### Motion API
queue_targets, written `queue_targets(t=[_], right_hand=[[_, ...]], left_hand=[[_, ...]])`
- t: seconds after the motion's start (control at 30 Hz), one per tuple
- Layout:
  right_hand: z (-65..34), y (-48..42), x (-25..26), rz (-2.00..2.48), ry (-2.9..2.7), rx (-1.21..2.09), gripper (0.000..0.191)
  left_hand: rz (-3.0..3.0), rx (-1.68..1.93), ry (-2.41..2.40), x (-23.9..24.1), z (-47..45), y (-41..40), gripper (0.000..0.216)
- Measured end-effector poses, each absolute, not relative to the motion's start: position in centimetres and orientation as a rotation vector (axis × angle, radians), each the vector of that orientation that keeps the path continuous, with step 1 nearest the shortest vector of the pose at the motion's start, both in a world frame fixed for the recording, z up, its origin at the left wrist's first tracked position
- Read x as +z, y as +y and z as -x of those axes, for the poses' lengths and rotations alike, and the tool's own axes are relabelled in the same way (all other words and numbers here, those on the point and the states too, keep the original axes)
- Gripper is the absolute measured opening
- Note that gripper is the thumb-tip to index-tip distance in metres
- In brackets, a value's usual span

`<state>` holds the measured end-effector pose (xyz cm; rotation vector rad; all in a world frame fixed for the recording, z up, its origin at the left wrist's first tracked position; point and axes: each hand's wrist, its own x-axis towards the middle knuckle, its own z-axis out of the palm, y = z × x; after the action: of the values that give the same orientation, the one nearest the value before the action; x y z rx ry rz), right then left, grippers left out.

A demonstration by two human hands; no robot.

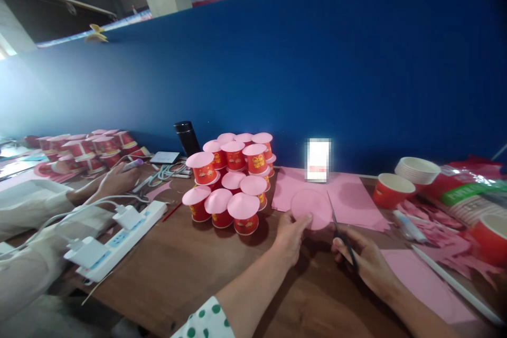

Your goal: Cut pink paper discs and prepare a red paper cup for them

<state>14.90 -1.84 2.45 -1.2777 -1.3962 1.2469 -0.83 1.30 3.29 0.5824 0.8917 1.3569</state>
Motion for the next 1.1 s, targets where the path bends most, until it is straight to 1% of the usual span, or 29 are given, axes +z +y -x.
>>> queue_targets(t=[0.37,0.7,0.93,1.1], right_hand=[[-15.07,-1.65,2.39,1.286,-1.417,1.224,0.052],[-15.21,-1.49,1.79,1.301,-1.33,1.276,0.054],[-14.79,-1.76,2.51,1.255,-1.291,1.322,0.054],[-14.87,-1.7,2.47,1.272,-1.33,1.288,0.053]], left_hand=[[-0.613,1.319,0.922,3.18,0.79,1.3,0.043],[-0.63,1.306,0.943,3.1,0.86,1.31,0.039],[-0.639,1.315,0.931,2.83,0.69,1.45,0.04],[-0.624,1.328,0.924,3.1,0.72,1.3,0.043]])
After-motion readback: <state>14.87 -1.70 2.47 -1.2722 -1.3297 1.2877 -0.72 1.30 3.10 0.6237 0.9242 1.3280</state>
